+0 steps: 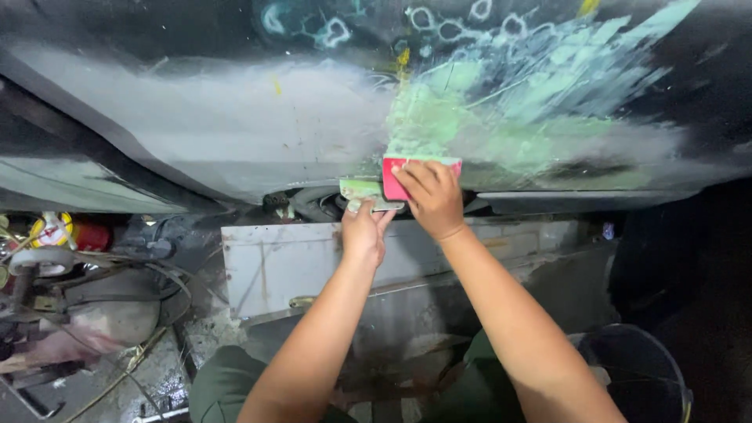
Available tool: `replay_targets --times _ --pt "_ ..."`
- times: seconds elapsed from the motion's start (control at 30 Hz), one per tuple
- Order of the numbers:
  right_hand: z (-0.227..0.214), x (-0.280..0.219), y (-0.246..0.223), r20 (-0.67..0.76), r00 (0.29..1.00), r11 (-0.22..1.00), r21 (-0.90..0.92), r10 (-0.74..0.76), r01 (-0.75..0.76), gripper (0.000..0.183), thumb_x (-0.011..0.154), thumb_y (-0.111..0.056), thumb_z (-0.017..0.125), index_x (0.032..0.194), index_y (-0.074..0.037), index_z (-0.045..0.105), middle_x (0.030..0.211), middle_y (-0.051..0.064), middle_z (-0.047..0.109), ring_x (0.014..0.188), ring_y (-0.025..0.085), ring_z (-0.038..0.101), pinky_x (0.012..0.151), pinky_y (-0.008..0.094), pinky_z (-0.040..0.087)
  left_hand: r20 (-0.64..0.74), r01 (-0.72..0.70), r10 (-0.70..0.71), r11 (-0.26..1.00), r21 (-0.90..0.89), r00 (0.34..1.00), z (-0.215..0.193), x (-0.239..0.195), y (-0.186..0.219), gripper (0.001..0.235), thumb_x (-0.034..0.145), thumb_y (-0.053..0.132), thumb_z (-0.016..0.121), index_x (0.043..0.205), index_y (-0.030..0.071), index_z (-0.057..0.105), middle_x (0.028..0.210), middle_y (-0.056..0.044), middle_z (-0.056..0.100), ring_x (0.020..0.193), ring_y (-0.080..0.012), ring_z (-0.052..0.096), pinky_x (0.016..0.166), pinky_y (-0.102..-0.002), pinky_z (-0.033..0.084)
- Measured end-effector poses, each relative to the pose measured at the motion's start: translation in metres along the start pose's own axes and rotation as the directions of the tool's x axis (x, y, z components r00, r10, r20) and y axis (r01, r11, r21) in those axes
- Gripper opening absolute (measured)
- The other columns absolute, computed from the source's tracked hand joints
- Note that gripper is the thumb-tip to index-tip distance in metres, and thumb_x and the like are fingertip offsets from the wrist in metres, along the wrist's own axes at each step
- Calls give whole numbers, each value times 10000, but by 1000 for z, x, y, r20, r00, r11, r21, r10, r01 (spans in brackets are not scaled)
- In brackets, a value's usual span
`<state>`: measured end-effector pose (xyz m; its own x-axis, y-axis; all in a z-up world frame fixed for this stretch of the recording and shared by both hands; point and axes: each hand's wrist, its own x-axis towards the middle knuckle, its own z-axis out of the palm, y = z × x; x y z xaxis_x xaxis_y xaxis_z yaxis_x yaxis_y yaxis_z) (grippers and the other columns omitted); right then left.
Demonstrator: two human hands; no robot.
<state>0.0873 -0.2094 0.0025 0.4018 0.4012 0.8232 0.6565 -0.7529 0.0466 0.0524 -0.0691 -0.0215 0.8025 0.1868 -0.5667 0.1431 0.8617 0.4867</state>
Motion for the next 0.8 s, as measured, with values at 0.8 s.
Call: replay_targets --times 0.8 --pt "60 -24 -7 603 -356 -687 505 714 -523 512 943 -254 723 1320 -1 486 1138 197 598 738 324 713 640 356 676 23 21 -20 999 -44 1000 -8 76 20 504 975 10 570 1420 -50 340 1126 -292 526 1050 -554 664 959 -666 568"
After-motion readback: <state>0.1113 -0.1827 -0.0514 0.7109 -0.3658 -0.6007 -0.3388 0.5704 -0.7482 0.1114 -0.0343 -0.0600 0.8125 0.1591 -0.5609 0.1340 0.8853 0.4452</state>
